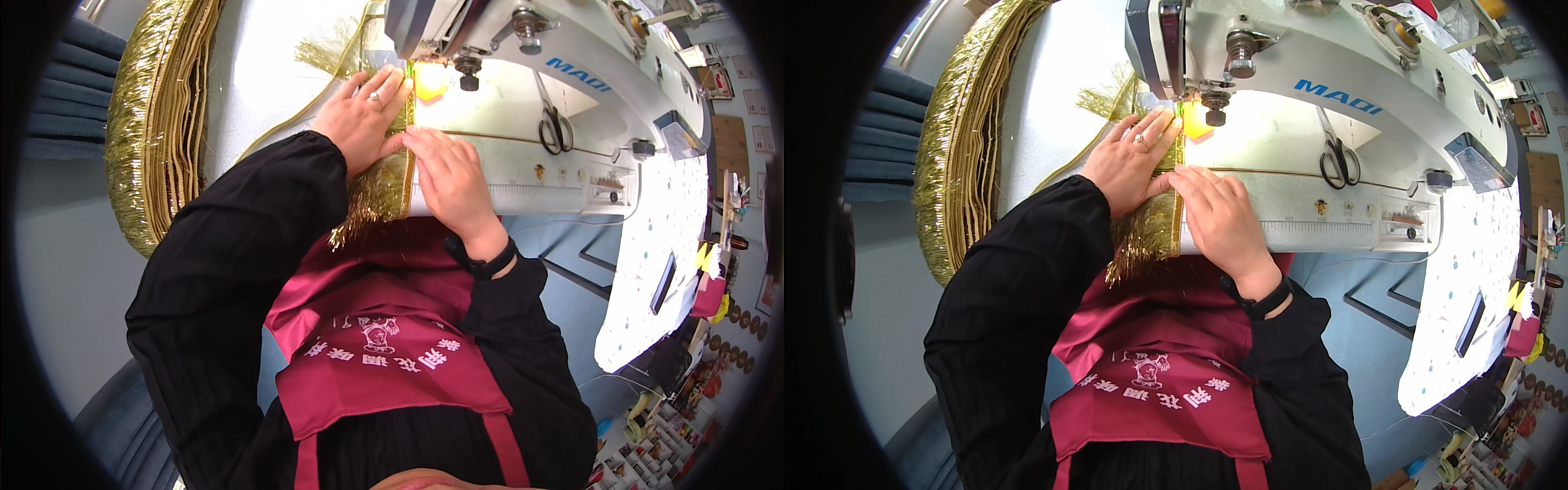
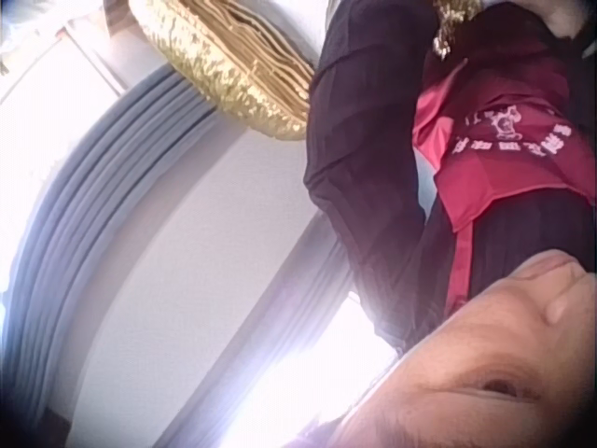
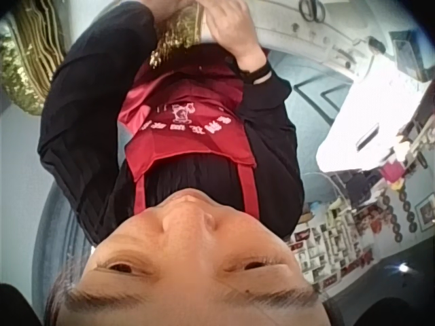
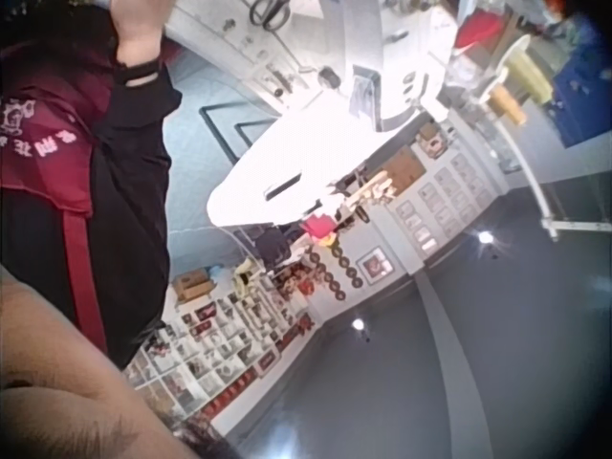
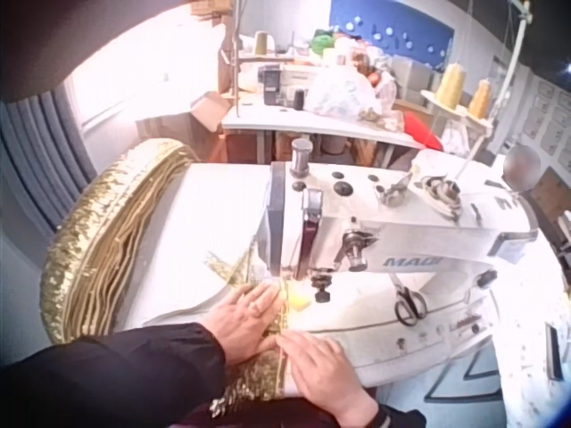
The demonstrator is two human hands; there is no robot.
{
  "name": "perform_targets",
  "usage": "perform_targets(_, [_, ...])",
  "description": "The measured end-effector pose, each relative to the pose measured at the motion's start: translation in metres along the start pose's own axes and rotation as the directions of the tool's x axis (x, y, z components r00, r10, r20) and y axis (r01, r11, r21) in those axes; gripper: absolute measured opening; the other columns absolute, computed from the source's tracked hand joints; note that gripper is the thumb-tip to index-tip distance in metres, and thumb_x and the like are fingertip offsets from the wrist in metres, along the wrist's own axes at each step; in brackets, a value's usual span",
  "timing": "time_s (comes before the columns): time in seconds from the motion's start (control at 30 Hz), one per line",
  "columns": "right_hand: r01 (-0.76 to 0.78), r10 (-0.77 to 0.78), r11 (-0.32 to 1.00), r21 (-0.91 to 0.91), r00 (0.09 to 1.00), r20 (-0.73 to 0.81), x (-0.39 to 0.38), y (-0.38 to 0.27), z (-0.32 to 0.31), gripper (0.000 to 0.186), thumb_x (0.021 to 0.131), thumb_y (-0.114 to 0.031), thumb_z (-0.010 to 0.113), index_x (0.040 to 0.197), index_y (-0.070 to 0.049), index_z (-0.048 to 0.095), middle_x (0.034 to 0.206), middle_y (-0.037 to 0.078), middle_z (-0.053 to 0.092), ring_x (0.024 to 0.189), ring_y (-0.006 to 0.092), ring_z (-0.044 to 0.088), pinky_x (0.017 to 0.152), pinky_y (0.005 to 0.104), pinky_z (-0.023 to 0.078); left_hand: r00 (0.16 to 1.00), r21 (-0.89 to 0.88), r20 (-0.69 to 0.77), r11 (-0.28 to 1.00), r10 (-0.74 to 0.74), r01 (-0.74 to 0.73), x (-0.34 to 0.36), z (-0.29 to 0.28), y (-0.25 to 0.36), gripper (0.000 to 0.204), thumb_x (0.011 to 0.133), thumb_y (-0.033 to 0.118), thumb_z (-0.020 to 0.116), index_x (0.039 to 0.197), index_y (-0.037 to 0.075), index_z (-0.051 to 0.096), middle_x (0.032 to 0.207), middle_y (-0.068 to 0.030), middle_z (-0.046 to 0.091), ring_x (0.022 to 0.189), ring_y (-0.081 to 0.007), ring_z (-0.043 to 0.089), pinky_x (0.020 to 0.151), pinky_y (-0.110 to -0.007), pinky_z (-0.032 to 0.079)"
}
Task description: The person measures a gold tinsel trim with a tape measure, cuts it with scissors, and sews it using a sewing machine. They repeatedly align and stitch the trim, handling it with both hands throughout the process.
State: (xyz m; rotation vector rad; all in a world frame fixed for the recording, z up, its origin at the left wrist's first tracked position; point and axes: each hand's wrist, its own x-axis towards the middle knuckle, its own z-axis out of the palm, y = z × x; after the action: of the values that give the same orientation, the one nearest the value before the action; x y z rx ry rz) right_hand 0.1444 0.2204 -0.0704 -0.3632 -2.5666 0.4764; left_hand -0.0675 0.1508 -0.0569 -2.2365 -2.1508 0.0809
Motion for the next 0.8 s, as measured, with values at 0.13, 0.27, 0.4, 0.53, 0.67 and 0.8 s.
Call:
perform_targets(0.13, [0.007, -0.007, 1.0, 0.002, 1.0, -0.002, 0.001, 0.0, 0.0, 0.047, 0.091, -0.004, 0.064, 0.138, -0.007, 0.062, 0.138, 0.009, 0.066, 0.132, 0.0263, 0.059, 0.106, 0.0419, 0.043, 1.0, -0.021, 0.011, 1.0, -0.002, 0.002, 0.0, -0.001, 0.0, 0.079, 0.106, 0.059, 0.043, 0.162, 0.004, 0.035, 0.164, -0.0178, 0.041, 0.158, -0.0281, 0.029, 0.13, -0.046, 0.019])
perform_targets(0.27, [0.007, -0.007, 1.0, 0.009, 1.0, -0.005, 0.0, 0.001, 0.0, 0.047, 0.091, -0.004, 0.063, 0.137, -0.007, 0.062, 0.138, 0.009, 0.066, 0.131, 0.0263, 0.06, 0.106, 0.0422, 0.043, 1.0, -0.007, 0.005, 1.0, -0.001, 0.001, 0.0, -0.001, 0.0, 0.078, 0.105, 0.056, 0.046, 0.162, 0.003, 0.036, 0.164, -0.0178, 0.041, 0.158, -0.0281, 0.03, 0.13, -0.046, 0.02])
perform_targets(0.4, [0.014, -0.014, 1.0, 0.01, 1.0, -0.021, -0.001, 0.003, 0.001, 0.043, 0.093, -0.006, 0.06, 0.136, -0.007, 0.063, 0.137, 0.01, 0.067, 0.132, 0.0261, 0.06, 0.107, 0.0427, 0.044, 1.0, -0.014, 0.027, 1.0, -0.007, 0.007, -0.001, -0.001, 0.0, 0.077, 0.104, 0.052, 0.05, 0.16, 0.002, 0.038, 0.164, -0.0183, 0.041, 0.158, -0.0285, 0.03, 0.129, -0.046, 0.02])
perform_targets(0.53, [0.005, -0.004, 1.0, 0.014, 0.999, -0.05, -0.004, 0.004, 0.003, 0.037, 0.098, -0.011, 0.057, 0.134, -0.007, 0.064, 0.137, 0.01, 0.067, 0.131, 0.0253, 0.061, 0.109, 0.0429, 0.044, 1.0, -0.015, 0.002, 1.0, 0.005, -0.005, 0.001, -0.002, -0.001, 0.075, 0.102, 0.05, 0.055, 0.157, 0.0, 0.043, 0.164, -0.0177, 0.041, 0.157, -0.0289, 0.031, 0.128, -0.047, 0.023])
perform_targets(0.67, [0.006, -0.004, 1.0, 0.027, 0.996, -0.091, -0.005, 0.002, 0.005, 0.036, 0.098, -0.013, 0.058, 0.133, -0.007, 0.065, 0.137, 0.01, 0.067, 0.129, 0.0252, 0.061, 0.108, 0.0423, 0.044, 1.0, 0.019, 0.013, 1.0, 0.019, -0.019, 0.0, -0.002, -0.002, 0.074, 0.103, 0.046, 0.055, 0.158, -0.002, 0.04, 0.164, -0.0183, 0.04, 0.156, -0.0309, 0.032, 0.128, -0.048, 0.023])
perform_targets(0.8, [0.034, -0.029, 0.999, 0.033, 0.987, -0.156, -0.014, 0.001, -0.006, 0.034, 0.096, -0.009, 0.065, 0.13, -0.008, 0.066, 0.136, 0.01, 0.067, 0.126, 0.0264, 0.063, 0.106, 0.0421, 0.046, 1.0, 0.03, 0.003, 1.0, 0.006, -0.007, 0.001, 0.002, -0.002, 0.074, 0.103, 0.046, 0.055, 0.158, -0.001, 0.039, 0.162, -0.0178, 0.041, 0.156, -0.0302, 0.032, 0.127, -0.049, 0.023])
